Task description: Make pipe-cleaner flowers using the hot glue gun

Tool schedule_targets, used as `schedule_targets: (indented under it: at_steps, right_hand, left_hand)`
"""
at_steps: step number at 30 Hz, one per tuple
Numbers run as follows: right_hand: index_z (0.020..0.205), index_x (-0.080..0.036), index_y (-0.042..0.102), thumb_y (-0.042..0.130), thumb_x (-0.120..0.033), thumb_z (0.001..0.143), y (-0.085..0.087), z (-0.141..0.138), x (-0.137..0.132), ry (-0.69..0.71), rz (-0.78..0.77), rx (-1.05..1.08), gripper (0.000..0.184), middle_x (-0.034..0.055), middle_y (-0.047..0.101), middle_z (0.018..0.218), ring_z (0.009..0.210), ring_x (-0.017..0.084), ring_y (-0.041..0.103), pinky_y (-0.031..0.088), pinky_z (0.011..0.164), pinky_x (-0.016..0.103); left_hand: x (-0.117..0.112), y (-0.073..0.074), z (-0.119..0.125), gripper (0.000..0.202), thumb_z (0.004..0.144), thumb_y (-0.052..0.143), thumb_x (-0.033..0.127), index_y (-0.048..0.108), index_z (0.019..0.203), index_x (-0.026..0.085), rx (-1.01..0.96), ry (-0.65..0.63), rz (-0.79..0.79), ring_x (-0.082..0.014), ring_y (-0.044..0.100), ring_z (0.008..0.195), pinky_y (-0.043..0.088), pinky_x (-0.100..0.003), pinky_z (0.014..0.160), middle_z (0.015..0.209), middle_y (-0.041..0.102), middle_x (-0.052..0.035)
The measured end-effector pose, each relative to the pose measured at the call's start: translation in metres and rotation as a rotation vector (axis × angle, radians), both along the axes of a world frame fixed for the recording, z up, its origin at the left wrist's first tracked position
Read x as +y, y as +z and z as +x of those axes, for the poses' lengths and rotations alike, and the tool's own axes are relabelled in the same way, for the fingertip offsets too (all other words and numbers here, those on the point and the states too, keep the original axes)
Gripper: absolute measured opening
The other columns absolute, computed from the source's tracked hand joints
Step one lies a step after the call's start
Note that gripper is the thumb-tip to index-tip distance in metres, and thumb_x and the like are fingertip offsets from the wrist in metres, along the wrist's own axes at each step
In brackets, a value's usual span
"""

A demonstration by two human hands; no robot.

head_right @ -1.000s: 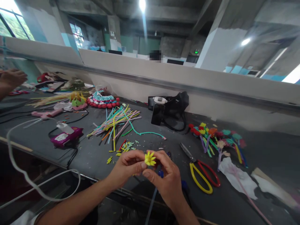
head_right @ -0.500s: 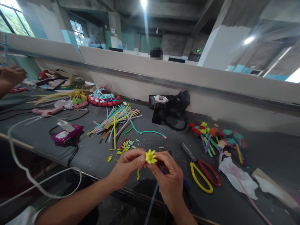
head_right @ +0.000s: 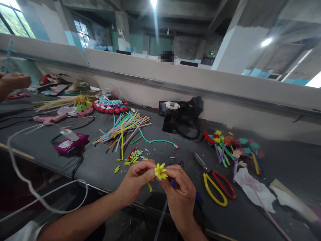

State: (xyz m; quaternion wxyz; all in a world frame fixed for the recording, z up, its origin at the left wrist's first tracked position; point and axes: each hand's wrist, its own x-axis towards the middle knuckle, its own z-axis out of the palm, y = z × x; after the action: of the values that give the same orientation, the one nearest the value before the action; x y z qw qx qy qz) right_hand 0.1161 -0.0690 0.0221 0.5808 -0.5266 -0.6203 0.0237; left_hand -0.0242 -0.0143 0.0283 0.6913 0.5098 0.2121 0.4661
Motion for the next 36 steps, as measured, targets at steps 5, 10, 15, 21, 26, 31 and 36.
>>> schedule_targets:
  at_steps: [5,10,15,21,26,31,36]
  right_hand:
    - [0.082,-0.026,0.068,0.07,-0.03,0.082,0.006,0.002,0.001,0.042,-0.011,0.007,0.005,0.0001,0.07,0.08,0.077,0.017,0.066,0.054,0.069,0.028]
    - [0.088,-0.025,0.07,0.072,-0.033,0.08,0.007,0.003,0.001,0.096,-0.128,0.069,0.012,-0.0001,0.069,0.081,0.07,0.015,0.065,0.052,0.061,0.024]
    - [0.094,-0.024,0.071,0.068,-0.033,0.082,0.002,0.004,0.003,0.049,-0.195,0.138,0.015,-0.0011,0.07,0.082,0.067,0.013,0.064,0.051,0.058,0.022]
    - [0.095,-0.022,0.072,0.064,-0.039,0.084,0.001,0.006,0.008,0.013,-0.284,0.161,0.022,0.0019,0.071,0.081,0.062,0.014,0.062,0.051,0.055,0.024]
    - [0.095,-0.023,0.072,0.058,-0.04,0.087,-0.001,0.016,0.011,-0.072,-0.271,0.072,0.023,0.0017,0.07,0.082,0.064,0.014,0.062,0.05,0.06,0.025]
    - [0.087,-0.023,0.072,0.055,-0.046,0.087,0.001,0.046,0.017,-0.235,-0.261,-0.07,0.028,0.0021,0.072,0.082,0.069,0.017,0.064,0.049,0.065,0.026]
    - [0.086,-0.022,0.07,0.049,-0.057,0.081,-0.01,0.111,0.022,-0.466,-0.417,-0.242,0.041,0.0063,0.073,0.087,0.076,0.023,0.066,0.049,0.074,0.035]
  left_hand:
    - [0.002,-0.001,-0.002,0.023,0.077,0.074,0.037,0.071,0.073,0.015,-0.014,-0.052,0.013,-0.0102,0.046,0.063,0.035,-0.022,0.06,0.066,0.056,-0.0001]
    - [0.003,-0.001,-0.001,0.027,0.077,0.073,0.041,0.07,0.077,0.014,-0.022,-0.08,-0.142,-0.0072,0.04,0.055,0.029,-0.021,0.053,0.06,0.054,0.0013]
    - [0.006,0.0,0.001,0.027,0.073,0.078,0.037,0.068,0.08,0.013,-0.097,-0.165,-0.314,-0.0053,0.036,0.051,0.021,-0.021,0.048,0.06,0.052,0.0016]
    - [0.01,-0.001,0.001,0.026,0.077,0.073,0.036,0.071,0.086,0.011,-0.07,-0.171,-0.335,-0.0043,0.031,0.049,0.017,-0.022,0.047,0.059,0.047,0.0031]
    - [0.014,0.0,-0.004,0.027,0.083,0.062,0.034,0.072,0.091,0.01,-0.082,-0.17,-0.322,-0.0065,0.037,0.053,0.019,-0.023,0.047,0.067,0.052,-0.0011]
    - [0.019,0.001,-0.008,0.029,0.088,0.053,0.034,0.069,0.092,0.01,-0.07,-0.17,-0.277,-0.0052,0.031,0.045,0.017,-0.024,0.046,0.06,0.048,0.002]
    - [0.026,-0.006,-0.011,0.022,0.081,0.067,0.033,0.066,0.084,0.011,-0.1,-0.12,-0.352,-0.0033,0.03,0.045,0.013,-0.021,0.043,0.062,0.05,0.0023]
